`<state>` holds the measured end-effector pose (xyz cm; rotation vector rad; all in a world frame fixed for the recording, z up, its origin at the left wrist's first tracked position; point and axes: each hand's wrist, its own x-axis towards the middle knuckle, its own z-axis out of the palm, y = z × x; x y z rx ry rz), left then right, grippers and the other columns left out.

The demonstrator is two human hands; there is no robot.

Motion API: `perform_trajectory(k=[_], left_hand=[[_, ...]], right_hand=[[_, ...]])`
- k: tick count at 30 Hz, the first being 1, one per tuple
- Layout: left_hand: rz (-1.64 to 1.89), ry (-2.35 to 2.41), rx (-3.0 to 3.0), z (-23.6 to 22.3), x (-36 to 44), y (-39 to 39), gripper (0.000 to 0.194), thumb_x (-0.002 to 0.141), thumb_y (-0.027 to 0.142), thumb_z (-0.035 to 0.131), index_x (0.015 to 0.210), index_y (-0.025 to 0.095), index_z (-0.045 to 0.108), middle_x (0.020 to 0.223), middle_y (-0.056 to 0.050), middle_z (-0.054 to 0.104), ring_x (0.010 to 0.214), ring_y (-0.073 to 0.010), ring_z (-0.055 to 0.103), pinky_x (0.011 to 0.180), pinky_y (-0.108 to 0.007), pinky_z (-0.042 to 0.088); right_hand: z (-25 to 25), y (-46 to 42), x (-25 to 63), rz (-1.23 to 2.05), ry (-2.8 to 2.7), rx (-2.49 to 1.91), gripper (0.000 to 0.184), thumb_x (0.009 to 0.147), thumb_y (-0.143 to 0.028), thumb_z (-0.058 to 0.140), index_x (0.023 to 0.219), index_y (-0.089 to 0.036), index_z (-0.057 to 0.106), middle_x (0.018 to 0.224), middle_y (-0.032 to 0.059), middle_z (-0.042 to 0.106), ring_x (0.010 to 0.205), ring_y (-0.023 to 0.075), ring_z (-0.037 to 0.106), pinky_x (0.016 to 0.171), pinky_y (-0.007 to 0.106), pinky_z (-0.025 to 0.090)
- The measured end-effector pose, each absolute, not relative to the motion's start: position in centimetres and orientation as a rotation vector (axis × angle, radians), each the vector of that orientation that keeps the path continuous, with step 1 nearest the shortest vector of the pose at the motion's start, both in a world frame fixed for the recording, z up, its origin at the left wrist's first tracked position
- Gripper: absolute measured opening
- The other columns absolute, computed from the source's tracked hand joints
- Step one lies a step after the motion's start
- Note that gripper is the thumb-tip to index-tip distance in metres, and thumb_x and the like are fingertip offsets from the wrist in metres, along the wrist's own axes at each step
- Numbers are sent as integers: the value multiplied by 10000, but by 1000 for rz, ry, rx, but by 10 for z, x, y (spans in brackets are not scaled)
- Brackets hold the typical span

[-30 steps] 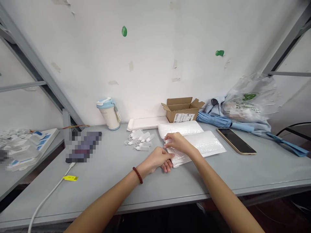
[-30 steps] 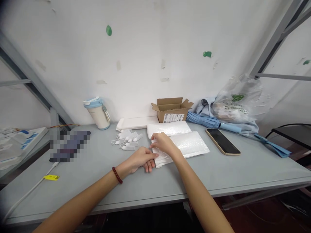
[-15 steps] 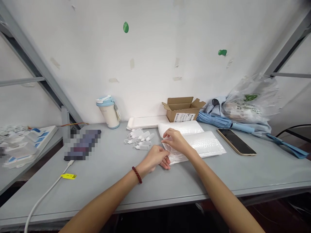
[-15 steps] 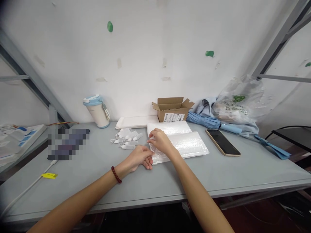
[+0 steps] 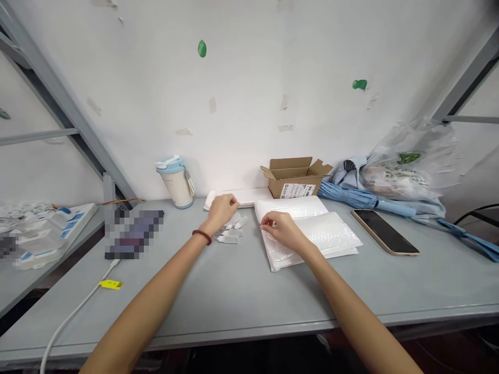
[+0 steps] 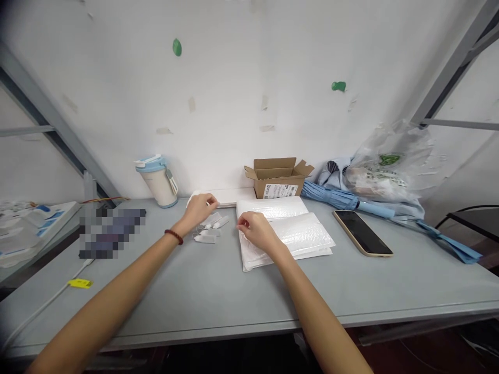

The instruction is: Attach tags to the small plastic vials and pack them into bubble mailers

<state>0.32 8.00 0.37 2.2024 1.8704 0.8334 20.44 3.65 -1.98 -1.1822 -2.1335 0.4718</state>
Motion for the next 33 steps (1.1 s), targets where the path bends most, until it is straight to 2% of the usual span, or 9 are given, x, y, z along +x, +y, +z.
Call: perform_trajectory(k=[3,8,16,21,24,28,33], left_hand=[[577,1930,2313,6,-8,109,151,750,227,570,797,171,702,895,-71,713,845,-206,626,700,-263,455],[478,1923,2341,0,-5,124,187,718,149,561,798,156,729,863,-102,713,822,-222,624,669,-270,449],[591,2008,2297,-3,5,129,257,697,78,485,783,127,722,774,-118,705,713,-212,633,658,-275,453],[763,2065,2264,7,-2,130,280,764,88,422,853,102,687,825,-132,699,795,-226,635,708,-293,456],[960,2099,2216,6,-8,116,243,794,121,419,841,116,658,860,-128,687,820,-238,625,725,-318,452],[1280,1978,2279,-6,-10,83,200,836,151,411,802,149,608,847,-99,657,769,-214,608,701,-317,445],[1430,1801,2464,-18,1,51,176,865,131,400,812,170,564,798,-70,627,738,-196,586,670,-314,452]], right_hand=[[-18,37,206,466,-2120,-1237,93,798,-162,579,713,-169,615,705,16,625,671,135,544,630,246,395],[-15,37,211,451,-2098,-1281,119,819,-191,563,716,-168,617,713,20,638,674,137,551,626,246,387],[-13,36,215,364,-2103,-1307,146,842,-205,537,715,-169,600,729,26,643,683,144,555,621,254,383],[-16,37,215,274,-2083,-1306,129,843,-205,543,726,-172,588,771,41,633,738,168,568,653,277,415],[-20,38,214,160,-2019,-1241,43,831,-197,553,846,-176,587,870,66,628,847,202,575,726,319,457],[-22,36,210,-49,-1959,-1111,283,829,-183,545,1109,-156,520,1084,125,577,1028,238,532,859,378,461],[-23,29,202,-187,-2035,-1018,403,834,-161,523,1232,-158,461,1193,143,525,1111,245,486,908,382,441]])
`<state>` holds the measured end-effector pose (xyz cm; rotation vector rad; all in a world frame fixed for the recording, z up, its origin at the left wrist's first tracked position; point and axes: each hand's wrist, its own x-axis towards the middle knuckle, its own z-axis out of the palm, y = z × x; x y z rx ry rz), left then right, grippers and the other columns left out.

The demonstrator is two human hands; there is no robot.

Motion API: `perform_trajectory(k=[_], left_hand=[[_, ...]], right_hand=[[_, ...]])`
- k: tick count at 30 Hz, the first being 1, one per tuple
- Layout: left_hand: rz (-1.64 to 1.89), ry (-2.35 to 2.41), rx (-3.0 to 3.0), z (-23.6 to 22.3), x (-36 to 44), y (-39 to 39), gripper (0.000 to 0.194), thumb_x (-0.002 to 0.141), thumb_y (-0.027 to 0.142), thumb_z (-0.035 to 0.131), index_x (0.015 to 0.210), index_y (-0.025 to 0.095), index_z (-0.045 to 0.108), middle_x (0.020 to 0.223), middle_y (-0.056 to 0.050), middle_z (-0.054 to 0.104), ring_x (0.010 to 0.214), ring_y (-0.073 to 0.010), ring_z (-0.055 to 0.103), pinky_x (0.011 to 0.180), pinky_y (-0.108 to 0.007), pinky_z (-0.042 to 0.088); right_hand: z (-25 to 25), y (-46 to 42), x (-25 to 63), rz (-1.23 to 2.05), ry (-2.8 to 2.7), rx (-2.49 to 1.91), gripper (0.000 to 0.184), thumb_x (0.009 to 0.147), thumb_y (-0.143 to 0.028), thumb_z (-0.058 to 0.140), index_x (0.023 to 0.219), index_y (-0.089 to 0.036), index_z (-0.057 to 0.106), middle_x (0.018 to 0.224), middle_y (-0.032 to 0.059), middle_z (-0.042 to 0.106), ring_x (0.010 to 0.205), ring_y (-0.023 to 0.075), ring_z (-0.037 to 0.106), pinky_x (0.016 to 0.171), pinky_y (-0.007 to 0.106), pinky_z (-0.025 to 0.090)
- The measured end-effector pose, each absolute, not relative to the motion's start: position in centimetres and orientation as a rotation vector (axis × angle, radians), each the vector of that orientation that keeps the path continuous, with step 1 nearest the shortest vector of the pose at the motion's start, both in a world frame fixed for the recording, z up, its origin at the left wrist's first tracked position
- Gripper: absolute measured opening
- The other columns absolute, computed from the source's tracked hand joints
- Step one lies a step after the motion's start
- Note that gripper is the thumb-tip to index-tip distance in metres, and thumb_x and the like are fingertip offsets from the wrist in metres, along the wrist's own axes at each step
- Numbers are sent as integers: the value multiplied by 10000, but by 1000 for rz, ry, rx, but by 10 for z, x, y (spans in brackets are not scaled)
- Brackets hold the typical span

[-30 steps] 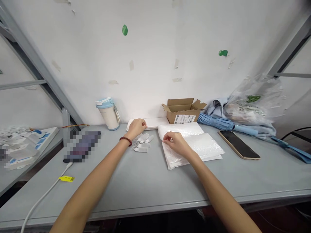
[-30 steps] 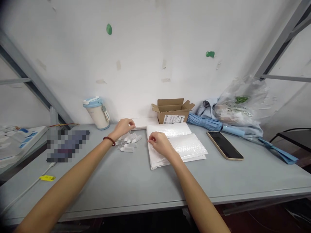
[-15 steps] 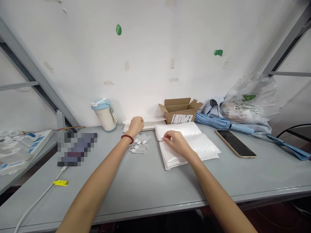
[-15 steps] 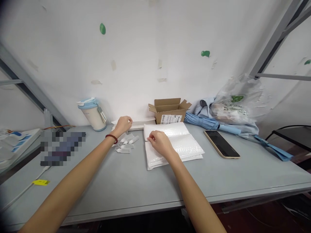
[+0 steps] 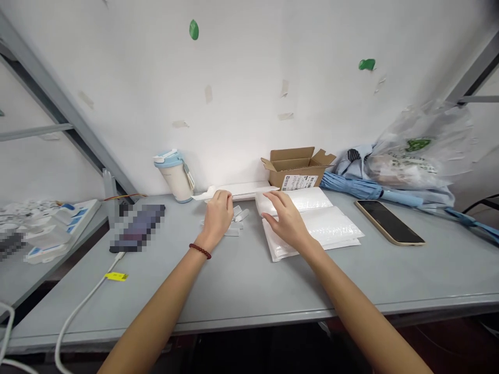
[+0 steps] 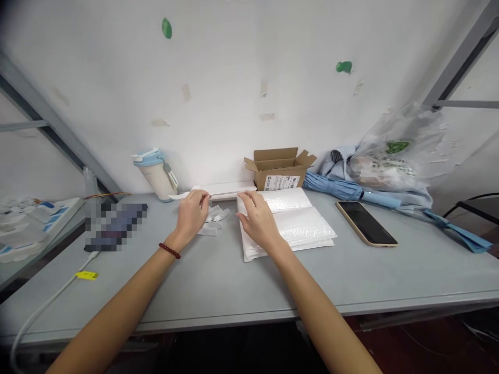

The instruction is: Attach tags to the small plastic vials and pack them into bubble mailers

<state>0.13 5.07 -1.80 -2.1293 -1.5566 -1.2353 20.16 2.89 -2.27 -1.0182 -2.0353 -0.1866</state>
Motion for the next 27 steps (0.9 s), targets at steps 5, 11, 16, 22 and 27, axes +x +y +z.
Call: perform_trajectory(k=[5,11,16,22,27], left_hand=[[-1311,-1168,-2199,-21,24,33,166,904,128,384,911,174,544,897,-76,631,861,-175,610,752,-304,500],[-1183,-829,-2406,-31,46,14,220,895,95,376,1026,143,546,998,-111,646,943,-173,628,812,-292,525],[-1225,-743,-2515,-36,51,8,198,888,146,392,948,163,580,1015,-116,641,918,-179,633,774,-301,532],[-1286,-953,-2320,-31,40,18,158,867,180,450,906,173,603,1062,-131,598,935,-209,576,812,-360,489],[-1638,-1329,-1969,-18,20,28,187,857,248,488,982,153,589,1149,-150,545,1118,-255,487,934,-433,416]], right_hand=[[-23,24,197,-504,-2091,-1104,418,824,-88,476,1235,-163,487,1291,144,497,1161,271,432,924,427,365],[-21,24,201,-627,-2045,-1270,398,823,-81,425,1189,-184,544,1287,142,510,1184,281,406,972,472,248],[-23,25,205,-517,-2192,-1413,460,829,-81,384,1271,-152,492,1355,176,457,1225,285,395,948,451,315],[-26,29,208,-471,-2255,-1580,536,859,-44,262,1370,-148,388,1396,172,426,1222,283,424,904,448,376],[-25,28,208,-467,-2245,-1613,588,841,5,229,1388,-161,370,1406,162,418,1265,278,393,935,474,376]])
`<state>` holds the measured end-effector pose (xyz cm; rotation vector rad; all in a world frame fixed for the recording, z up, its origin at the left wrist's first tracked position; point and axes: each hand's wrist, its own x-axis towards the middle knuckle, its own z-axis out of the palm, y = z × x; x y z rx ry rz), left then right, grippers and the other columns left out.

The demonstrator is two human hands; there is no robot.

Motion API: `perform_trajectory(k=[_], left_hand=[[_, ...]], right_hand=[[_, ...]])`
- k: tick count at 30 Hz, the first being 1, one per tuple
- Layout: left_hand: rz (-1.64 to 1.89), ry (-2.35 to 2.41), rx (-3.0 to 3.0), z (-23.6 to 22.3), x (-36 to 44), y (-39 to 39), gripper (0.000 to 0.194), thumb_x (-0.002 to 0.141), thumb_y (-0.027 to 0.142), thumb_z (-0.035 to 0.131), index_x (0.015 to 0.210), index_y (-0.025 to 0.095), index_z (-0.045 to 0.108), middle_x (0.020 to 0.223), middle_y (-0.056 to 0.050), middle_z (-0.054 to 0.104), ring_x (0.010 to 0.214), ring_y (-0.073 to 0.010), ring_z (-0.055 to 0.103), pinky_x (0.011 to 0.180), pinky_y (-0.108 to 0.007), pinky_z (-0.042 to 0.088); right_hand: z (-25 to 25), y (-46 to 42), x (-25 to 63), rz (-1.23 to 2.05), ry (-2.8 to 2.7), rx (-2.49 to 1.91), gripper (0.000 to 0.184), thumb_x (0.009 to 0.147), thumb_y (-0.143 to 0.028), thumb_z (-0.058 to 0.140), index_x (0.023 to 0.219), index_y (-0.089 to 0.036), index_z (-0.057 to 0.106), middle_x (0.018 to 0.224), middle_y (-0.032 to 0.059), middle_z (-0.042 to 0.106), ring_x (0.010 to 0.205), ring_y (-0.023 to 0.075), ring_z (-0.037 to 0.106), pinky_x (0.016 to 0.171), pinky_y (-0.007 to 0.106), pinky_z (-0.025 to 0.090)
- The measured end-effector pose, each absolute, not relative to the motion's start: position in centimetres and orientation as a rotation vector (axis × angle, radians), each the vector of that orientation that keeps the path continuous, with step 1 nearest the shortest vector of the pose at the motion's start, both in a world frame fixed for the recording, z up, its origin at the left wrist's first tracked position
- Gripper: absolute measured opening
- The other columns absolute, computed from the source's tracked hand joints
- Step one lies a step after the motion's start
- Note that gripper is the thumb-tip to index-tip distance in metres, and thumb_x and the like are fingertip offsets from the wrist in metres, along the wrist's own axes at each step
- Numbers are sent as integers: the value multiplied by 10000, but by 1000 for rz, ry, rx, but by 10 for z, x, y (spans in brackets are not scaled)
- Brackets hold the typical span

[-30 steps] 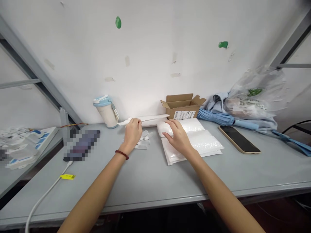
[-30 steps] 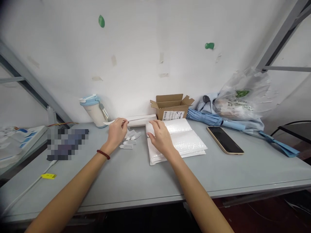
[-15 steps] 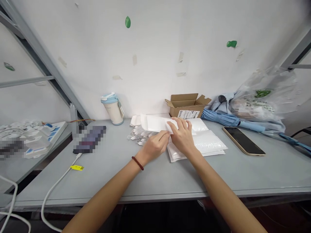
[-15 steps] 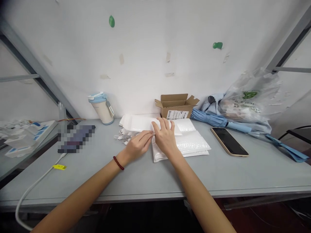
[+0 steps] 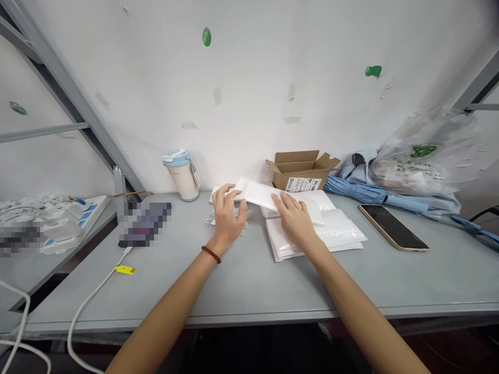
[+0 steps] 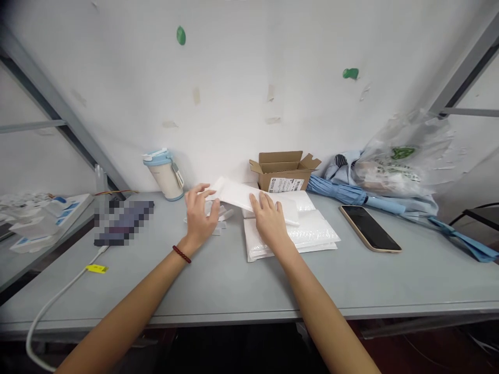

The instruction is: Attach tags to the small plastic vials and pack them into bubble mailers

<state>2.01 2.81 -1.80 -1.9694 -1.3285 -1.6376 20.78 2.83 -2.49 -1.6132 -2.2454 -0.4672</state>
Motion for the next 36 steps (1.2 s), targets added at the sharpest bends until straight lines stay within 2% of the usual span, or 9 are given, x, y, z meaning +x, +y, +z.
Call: perform_trajectory(k=[6,9,12,15,19,22,26,32,36], left_hand=[[-2173,-1939,-1966,-8,1,40,400,812,332,524,1146,115,562,1176,-142,593,1036,-223,582,808,-315,498],[-2432,-2212,-2100,-5,-6,44,367,707,325,616,1001,107,645,945,-97,688,916,-235,633,747,-314,513],[-2582,-2279,-2343,-1,-9,42,333,610,317,700,866,106,667,814,-75,697,770,-202,649,672,-294,515],[-2498,-2340,-2606,-1,-6,37,388,548,302,762,871,110,666,811,-77,701,719,-188,650,663,-299,514],[-2101,-2273,-3082,-8,5,32,385,538,278,785,877,126,684,805,-65,707,746,-201,651,700,-315,505],[-1936,-2261,-3187,-12,11,31,320,565,275,781,840,135,695,793,-56,706,754,-193,645,705,-302,496],[-2084,-2377,-2950,-12,14,29,279,657,371,718,805,136,685,766,-46,689,693,-171,627,652,-288,485],[-2107,-2449,-2517,-5,3,36,310,687,425,669,588,143,587,472,32,505,432,-87,458,433,-217,341],[-2152,-2443,-2233,-3,-26,48,279,722,408,600,635,143,605,555,1,576,448,-84,464,425,-215,336]], right_hand=[[-25,26,205,-468,-2344,-1552,642,813,34,229,1404,-192,341,1450,135,367,1322,278,327,957,548,355],[-25,24,203,-478,-2400,-1506,679,795,44,231,1418,-218,307,1484,105,314,1349,291,273,958,594,332],[-24,21,200,-473,-2395,-1468,638,810,-34,310,1426,-199,283,1488,137,287,1353,321,242,956,601,324],[-24,19,201,-428,-2399,-1390,694,769,-159,442,1435,-177,247,1486,169,258,1351,354,204,970,603,293],[-24,18,202,-346,-2427,-1304,830,704,-283,529,1447,-154,183,1488,199,204,1356,370,136,995,626,199],[-23,17,202,-301,-2415,-1254,840,698,-330,542,1439,-144,191,1436,216,266,1325,366,183,995,617,174],[-19,17,201,-312,-2338,-1226,768,717,-333,535,1406,-145,252,1309,202,387,1227,347,306,998,577,166],[-17,19,203,-413,-2250,-1239,698,693,-255,567,1345,-162,336,1225,166,428,1145,313,370,990,508,197],[-18,22,205,-447,-2184,-1254,610,699,-194,562,1286,-170,397,1162,157,473,1081,295,419,960,472,229]])
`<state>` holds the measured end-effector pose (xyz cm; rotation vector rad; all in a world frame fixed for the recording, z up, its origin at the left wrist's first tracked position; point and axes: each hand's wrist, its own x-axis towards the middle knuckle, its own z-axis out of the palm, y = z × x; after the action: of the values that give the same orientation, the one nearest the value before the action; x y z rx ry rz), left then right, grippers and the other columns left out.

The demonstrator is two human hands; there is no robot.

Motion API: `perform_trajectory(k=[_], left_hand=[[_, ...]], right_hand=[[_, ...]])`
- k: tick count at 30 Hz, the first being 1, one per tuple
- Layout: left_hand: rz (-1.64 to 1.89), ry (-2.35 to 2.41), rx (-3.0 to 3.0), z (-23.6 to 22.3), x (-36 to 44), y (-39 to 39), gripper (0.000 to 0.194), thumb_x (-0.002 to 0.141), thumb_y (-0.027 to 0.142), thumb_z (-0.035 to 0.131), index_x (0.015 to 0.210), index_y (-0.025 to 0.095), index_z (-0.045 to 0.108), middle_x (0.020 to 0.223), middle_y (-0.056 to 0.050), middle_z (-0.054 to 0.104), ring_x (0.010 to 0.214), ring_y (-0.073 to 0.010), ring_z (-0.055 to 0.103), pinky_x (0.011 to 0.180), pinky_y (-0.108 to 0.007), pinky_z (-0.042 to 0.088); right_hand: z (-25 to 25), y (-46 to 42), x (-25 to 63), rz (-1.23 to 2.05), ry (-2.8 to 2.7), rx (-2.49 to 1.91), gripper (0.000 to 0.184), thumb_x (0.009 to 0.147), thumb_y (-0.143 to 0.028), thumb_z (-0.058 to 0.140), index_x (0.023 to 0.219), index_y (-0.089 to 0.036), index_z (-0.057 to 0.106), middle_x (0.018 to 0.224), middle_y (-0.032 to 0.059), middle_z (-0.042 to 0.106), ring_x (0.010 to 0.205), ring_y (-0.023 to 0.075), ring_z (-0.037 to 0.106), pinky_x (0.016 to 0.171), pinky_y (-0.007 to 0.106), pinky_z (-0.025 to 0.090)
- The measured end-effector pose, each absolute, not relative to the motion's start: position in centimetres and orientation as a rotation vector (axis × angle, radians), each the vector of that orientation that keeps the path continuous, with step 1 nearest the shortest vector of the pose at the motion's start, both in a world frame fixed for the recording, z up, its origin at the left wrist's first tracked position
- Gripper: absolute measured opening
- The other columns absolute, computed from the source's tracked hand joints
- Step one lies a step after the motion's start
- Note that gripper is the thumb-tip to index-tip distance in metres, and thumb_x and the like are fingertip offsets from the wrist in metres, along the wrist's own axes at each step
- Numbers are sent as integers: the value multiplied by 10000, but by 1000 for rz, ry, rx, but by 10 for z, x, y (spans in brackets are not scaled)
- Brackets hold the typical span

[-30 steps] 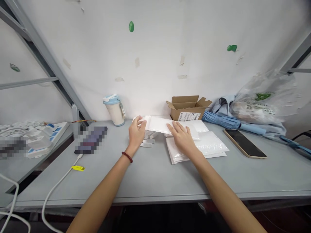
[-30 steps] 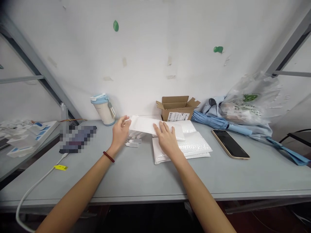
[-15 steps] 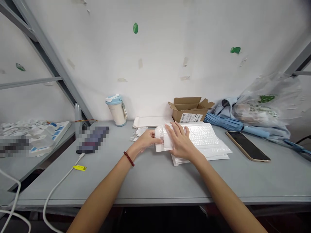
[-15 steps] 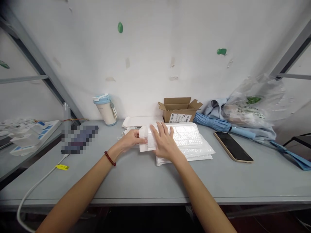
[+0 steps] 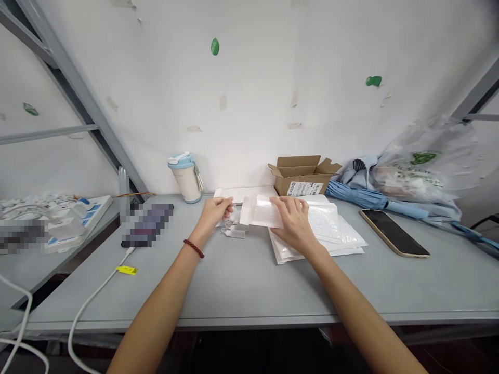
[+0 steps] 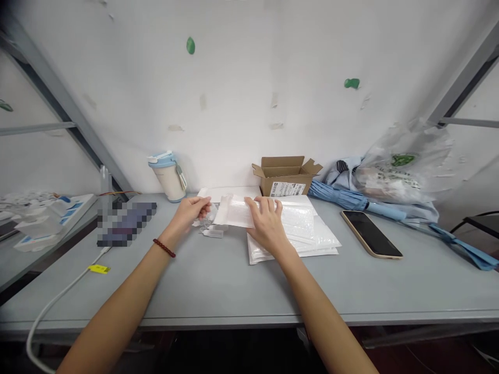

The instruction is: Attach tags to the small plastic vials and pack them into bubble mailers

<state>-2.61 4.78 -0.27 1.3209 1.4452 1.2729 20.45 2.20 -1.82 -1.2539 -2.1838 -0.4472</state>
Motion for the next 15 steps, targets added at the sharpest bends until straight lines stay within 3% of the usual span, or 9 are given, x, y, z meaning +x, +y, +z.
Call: perform_trajectory(k=[5,9,15], left_hand=[[1215,1793,1488,-3,-67,54,159,614,310,649,600,151,646,576,-9,625,547,-127,524,489,-225,360],[1080,1790,1555,-5,-82,53,139,578,282,667,652,168,696,698,-42,698,652,-174,589,530,-240,399],[904,1779,1630,-12,-82,55,128,577,282,658,590,158,685,632,-50,681,647,-195,589,597,-275,413]], right_hand=[[-18,23,205,-449,-2126,-1269,560,713,-190,566,1255,-165,426,1136,151,504,1058,289,435,934,440,244],[-18,24,205,-431,-2114,-1283,545,715,-192,562,1244,-164,433,1129,141,501,1050,284,434,925,428,249],[-19,25,206,-417,-2105,-1280,516,719,-189,544,1226,-167,450,1120,136,512,1039,273,439,907,403,259]])
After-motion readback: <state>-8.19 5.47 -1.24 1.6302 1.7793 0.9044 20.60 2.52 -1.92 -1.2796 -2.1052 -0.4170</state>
